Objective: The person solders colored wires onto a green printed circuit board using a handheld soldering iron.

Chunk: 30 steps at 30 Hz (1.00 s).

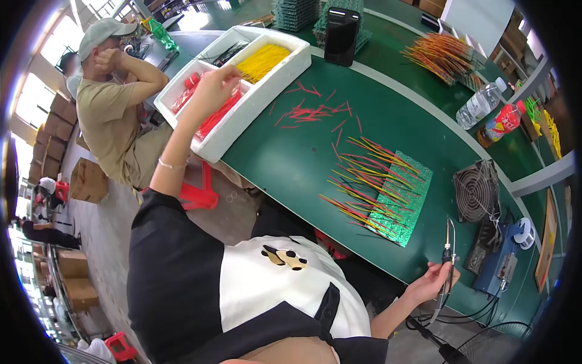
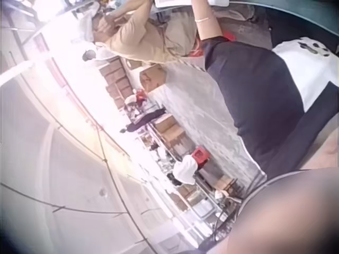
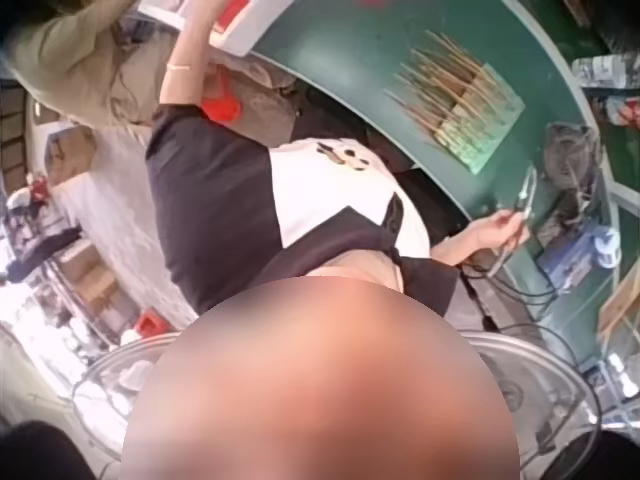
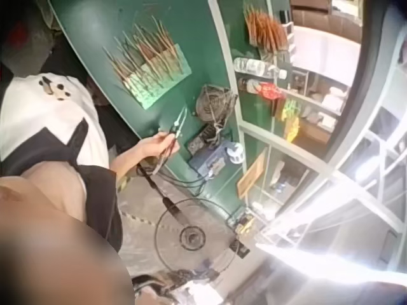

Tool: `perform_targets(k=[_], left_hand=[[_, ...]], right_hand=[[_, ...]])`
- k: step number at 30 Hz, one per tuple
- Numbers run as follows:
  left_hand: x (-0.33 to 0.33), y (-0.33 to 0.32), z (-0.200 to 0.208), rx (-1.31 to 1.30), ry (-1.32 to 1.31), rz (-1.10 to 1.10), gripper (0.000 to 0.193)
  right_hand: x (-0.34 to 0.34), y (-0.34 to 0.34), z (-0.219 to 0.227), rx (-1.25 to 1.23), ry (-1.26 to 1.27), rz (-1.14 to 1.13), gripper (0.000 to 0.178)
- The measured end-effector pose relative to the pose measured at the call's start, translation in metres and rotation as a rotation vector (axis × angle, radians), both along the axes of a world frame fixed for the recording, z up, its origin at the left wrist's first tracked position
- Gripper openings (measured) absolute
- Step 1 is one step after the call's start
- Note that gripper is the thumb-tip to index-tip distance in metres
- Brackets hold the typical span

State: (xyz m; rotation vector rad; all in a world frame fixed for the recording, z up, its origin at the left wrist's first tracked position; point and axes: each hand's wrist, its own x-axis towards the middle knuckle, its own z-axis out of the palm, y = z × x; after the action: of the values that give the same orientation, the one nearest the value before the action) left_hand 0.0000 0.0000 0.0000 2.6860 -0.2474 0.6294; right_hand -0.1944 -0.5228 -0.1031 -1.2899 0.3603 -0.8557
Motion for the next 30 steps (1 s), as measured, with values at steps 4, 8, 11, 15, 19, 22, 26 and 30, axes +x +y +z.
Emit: perform_targets(k=[4,8,11,15,19,22,26,30], left_hand=[[0.009,0.044,-0.007,0.299,0.229,0.208,0.018],[-0.003,0.034,-0.016,0.370,0.402,0.305,0.024],[0.003,0.035,-0.018,0.328,0.337,0.277,0.024],[0.028,0.015,0.006,0.353,0.137,0.342,0.022],[0.090,0.001,0.006,0.234,0.052,0.210,0.021],[0.125,-0.004,-0.017,0.210,0.192,0.151,0.021],[0.143,-0.006,-0.048,0.117,0.205,0.195,0.019],[0.145,0.011,-0.056,-0.003,0.081,0.116,0.018]], right_hand=[[0.002,0.008,0.003,-0.030,0.034,-0.061,0.016],[0.002,0.007,-0.003,-0.089,-0.005,-0.113,0.014],[0.003,0.008,-0.003,-0.099,0.019,-0.080,0.014],[0.002,0.007,-0.005,-0.082,0.022,-0.094,0.014],[0.001,0.008,-0.004,-0.048,0.014,-0.093,0.013],[-0.001,0.005,-0.006,-0.038,0.030,-0.105,0.013],[0.000,0.013,-0.002,-0.029,0.027,-0.141,0.012],[0.000,0.014,0.003,-0.040,0.064,-0.138,0.012]])
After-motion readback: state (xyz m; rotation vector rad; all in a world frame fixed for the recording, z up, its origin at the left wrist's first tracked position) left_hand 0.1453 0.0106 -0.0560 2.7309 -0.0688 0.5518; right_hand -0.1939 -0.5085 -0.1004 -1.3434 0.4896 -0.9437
